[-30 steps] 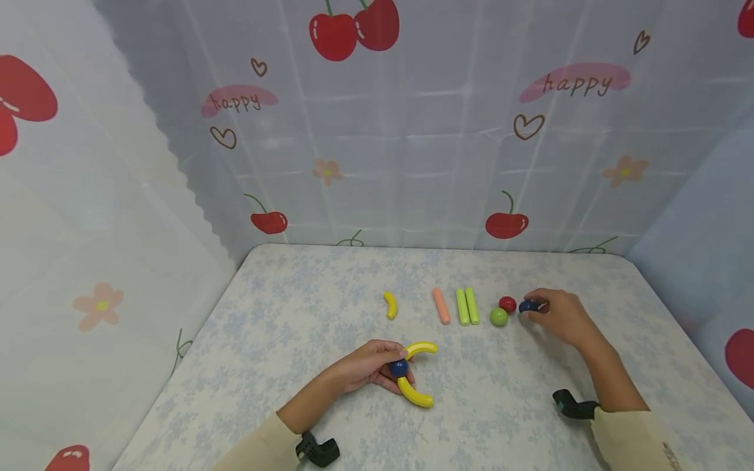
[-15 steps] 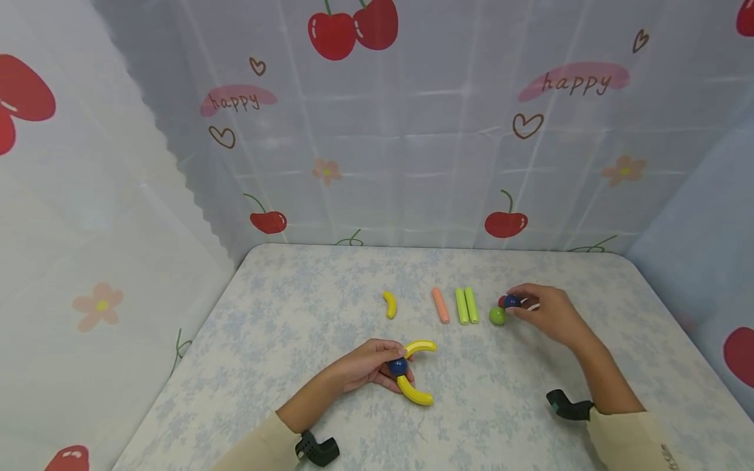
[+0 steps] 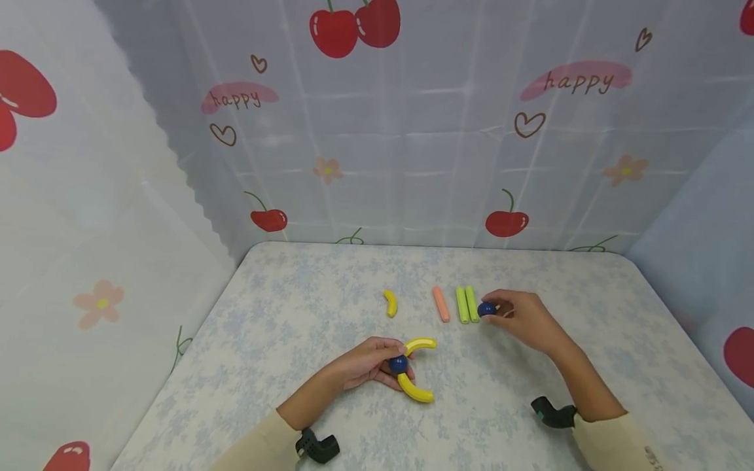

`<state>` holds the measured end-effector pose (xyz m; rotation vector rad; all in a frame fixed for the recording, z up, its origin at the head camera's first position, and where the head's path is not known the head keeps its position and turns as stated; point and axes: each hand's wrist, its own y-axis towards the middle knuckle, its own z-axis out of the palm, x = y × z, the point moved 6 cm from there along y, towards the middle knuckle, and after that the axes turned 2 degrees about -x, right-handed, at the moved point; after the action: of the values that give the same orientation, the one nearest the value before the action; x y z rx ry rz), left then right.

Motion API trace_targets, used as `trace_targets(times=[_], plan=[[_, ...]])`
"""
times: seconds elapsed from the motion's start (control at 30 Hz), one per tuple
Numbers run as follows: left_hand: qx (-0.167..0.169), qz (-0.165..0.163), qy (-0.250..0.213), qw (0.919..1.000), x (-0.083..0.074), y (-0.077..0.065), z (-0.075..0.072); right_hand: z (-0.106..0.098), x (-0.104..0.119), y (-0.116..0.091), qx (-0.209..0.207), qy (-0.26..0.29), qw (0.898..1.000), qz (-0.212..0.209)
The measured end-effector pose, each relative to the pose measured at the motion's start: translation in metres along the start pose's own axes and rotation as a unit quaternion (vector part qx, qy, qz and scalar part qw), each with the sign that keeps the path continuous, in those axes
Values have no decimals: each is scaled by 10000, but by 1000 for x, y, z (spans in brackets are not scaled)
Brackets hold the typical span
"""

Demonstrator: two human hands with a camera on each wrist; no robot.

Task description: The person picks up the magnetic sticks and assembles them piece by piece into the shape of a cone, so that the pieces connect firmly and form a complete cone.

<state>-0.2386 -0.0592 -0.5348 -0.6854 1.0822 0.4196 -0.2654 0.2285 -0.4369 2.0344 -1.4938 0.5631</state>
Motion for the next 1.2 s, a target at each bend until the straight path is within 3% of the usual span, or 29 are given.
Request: trace_targets(times=[0.57,0.9,1.2], plan=[[60,58,-50,10000,0,0,0,38,36,-6,612,591,9951,-495],[20,51,-77,10000,-1,1,-1,56,44,-7,1115,989,9871,-582],[-39,77,-106,9999,-1,1,-1,67,45,-9,1176,1036,9847,-763]])
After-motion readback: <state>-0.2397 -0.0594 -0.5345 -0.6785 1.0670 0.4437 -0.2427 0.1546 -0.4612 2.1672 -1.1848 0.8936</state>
